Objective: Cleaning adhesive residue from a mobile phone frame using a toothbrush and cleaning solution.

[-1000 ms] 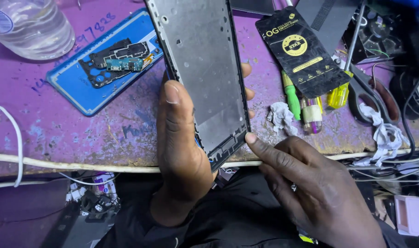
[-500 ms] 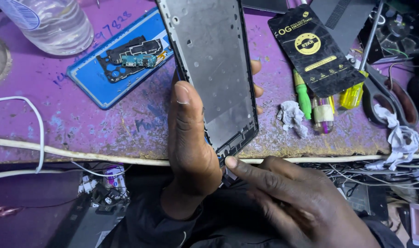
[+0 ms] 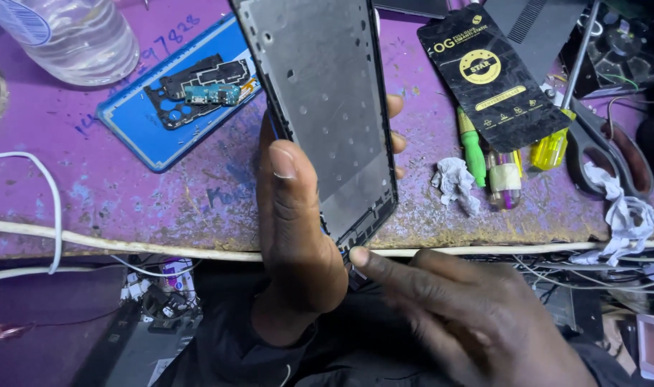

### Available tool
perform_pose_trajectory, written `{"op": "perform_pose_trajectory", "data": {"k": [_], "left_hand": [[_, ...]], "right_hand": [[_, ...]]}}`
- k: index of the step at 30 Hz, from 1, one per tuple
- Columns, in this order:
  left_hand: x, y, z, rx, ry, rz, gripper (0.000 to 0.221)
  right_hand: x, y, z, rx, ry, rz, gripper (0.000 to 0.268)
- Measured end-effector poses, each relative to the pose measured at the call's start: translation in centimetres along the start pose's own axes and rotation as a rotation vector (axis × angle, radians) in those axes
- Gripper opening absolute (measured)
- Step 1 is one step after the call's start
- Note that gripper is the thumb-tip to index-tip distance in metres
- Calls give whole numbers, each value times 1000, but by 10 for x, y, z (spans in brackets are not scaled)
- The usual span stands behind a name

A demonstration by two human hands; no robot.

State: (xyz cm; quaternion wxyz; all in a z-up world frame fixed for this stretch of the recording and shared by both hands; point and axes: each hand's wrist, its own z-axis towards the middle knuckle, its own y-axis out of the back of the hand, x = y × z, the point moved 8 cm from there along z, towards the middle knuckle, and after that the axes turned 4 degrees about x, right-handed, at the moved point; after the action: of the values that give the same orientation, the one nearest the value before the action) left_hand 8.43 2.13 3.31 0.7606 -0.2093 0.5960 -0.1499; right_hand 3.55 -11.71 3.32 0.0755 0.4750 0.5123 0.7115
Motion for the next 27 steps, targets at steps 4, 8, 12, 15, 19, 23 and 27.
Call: {"op": "perform_pose_trajectory", "data": {"k": [4, 8, 12, 15, 19, 23, 27], "left_hand": [[12, 2, -3, -3, 45, -150, 67], [0, 3, 3, -23, -36, -84, 68], [16, 18, 10, 3, 30, -543, 75], [1, 31, 16, -19, -6, -609, 71], [-7, 44, 14, -113, -29, -458, 73], [0, 45, 14, -105, -39, -420, 72], [10, 45, 15, -103, 46, -515, 78]], "right_hand": [[-9, 3, -2, 7, -32, 3, 53], [-13, 17, 2, -104, -82, -50, 50], [-3, 51, 7, -198, -80, -252, 47], [-4, 85, 21, -228, -93, -400, 43], [-6, 93, 64, -151, -66, -523, 36], [-32, 57, 125, -34, -207, -485, 37], [-44, 46, 146, -22, -280, -370, 18]]}}
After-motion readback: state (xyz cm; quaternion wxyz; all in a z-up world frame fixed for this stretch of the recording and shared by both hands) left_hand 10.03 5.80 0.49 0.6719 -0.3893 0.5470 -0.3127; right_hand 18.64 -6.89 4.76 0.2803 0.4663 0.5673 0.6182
